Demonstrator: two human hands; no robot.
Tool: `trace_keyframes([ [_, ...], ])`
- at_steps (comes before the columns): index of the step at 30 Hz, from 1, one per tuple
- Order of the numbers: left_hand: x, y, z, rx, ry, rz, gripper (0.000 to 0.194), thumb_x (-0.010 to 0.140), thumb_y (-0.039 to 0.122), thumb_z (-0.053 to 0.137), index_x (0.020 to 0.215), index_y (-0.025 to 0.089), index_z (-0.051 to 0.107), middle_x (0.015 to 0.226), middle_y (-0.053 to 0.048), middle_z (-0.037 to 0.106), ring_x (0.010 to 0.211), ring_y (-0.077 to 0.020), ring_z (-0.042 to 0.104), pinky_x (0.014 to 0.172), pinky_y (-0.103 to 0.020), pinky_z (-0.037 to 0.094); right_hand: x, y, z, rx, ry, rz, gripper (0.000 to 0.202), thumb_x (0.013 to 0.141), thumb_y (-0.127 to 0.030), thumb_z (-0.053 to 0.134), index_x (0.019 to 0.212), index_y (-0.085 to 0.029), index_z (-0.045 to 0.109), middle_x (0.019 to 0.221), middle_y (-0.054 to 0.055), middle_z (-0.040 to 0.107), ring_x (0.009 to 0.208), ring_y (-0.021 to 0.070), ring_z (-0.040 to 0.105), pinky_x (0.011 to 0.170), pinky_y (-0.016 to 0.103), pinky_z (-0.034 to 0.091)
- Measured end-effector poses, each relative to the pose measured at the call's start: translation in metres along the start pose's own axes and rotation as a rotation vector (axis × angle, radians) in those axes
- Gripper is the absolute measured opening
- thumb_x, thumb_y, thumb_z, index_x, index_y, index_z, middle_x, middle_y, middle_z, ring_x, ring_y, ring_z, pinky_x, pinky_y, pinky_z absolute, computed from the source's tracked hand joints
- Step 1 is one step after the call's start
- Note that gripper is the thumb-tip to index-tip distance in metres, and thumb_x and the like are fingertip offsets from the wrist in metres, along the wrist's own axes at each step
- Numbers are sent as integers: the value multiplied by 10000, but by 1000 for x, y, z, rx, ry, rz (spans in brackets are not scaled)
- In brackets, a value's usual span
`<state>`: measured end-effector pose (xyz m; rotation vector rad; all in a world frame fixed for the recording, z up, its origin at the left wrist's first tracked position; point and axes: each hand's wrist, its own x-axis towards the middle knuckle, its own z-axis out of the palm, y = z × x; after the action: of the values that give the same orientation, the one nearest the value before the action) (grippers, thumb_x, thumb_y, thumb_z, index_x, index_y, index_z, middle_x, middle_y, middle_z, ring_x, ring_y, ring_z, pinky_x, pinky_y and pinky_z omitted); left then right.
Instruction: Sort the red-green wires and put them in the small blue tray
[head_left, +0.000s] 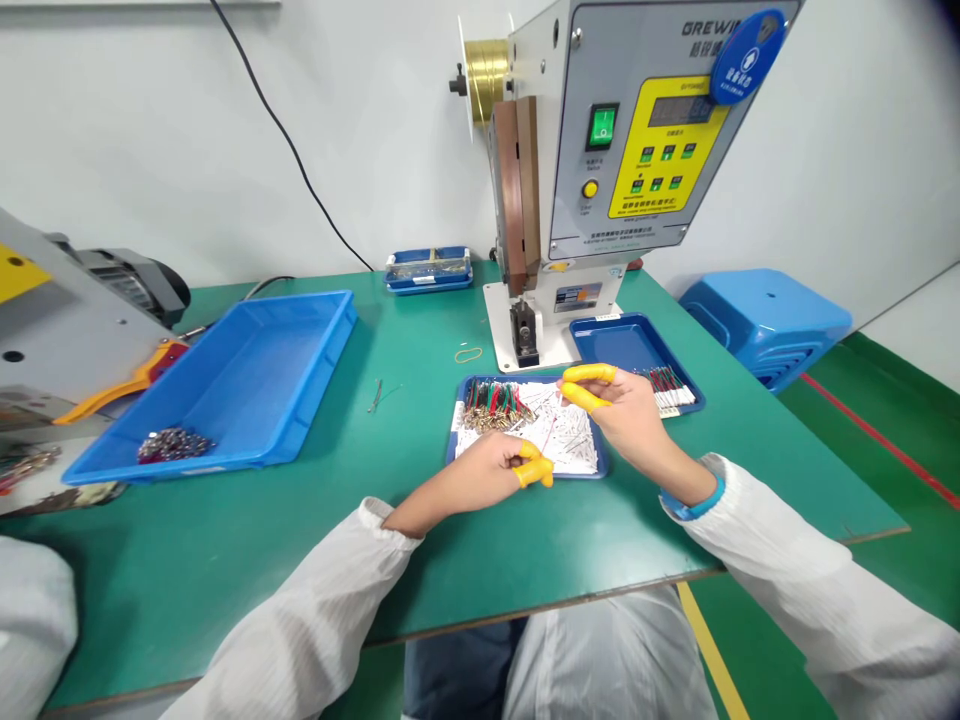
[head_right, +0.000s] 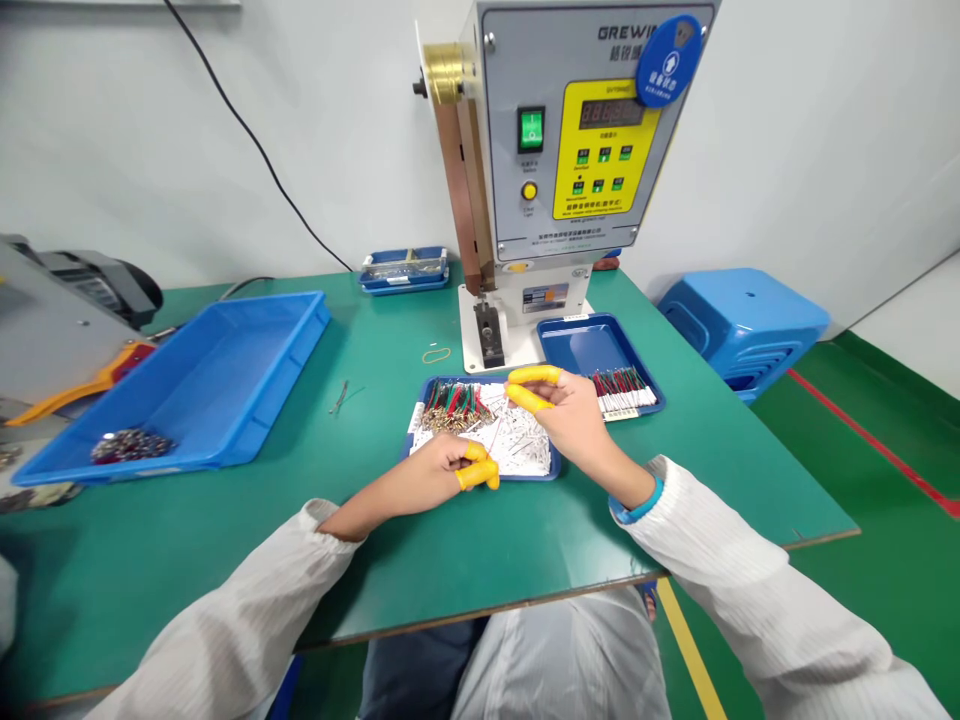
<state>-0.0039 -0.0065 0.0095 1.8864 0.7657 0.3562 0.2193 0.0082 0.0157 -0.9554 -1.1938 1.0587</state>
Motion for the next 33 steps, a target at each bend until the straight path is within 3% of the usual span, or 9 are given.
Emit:
trace_keyframes([
  [15, 1, 1, -1, 19, 0, -25, 280, 934, 207, 531, 938, 134, 801, 794, -33, 730, 650, -110, 555, 602, -220, 376, -5, -7, 4, -34, -24, -28, 205, 712, -276, 896, 879, -230, 787, 829, 23, 793, 731, 175, 742, 756, 353, 656],
  [26, 1, 1, -1, 9, 9, -5, 274, 927, 218, 538, 923, 138, 800, 791, -29, 729, 651, -110, 562, 603, -214, 376, -6, -5, 5, -55, -25, -7, 235, 708, -360, 902, 865, -238, 777, 866, 39, 791, 795, 207, 744, 809, 419, 654],
  [33, 1, 1, -1, -15, 4, -23, 276, 929, 225, 538, 931, 135, 799, 808, -36, 737, 663, -113, 573, 614, -210, 394, -5, -3, 5, -17, -59, -2, 223, 694, -313, 911, 864, -235, 790, 873, 38, 794, 797, 198, 746, 806, 393, 651],
])
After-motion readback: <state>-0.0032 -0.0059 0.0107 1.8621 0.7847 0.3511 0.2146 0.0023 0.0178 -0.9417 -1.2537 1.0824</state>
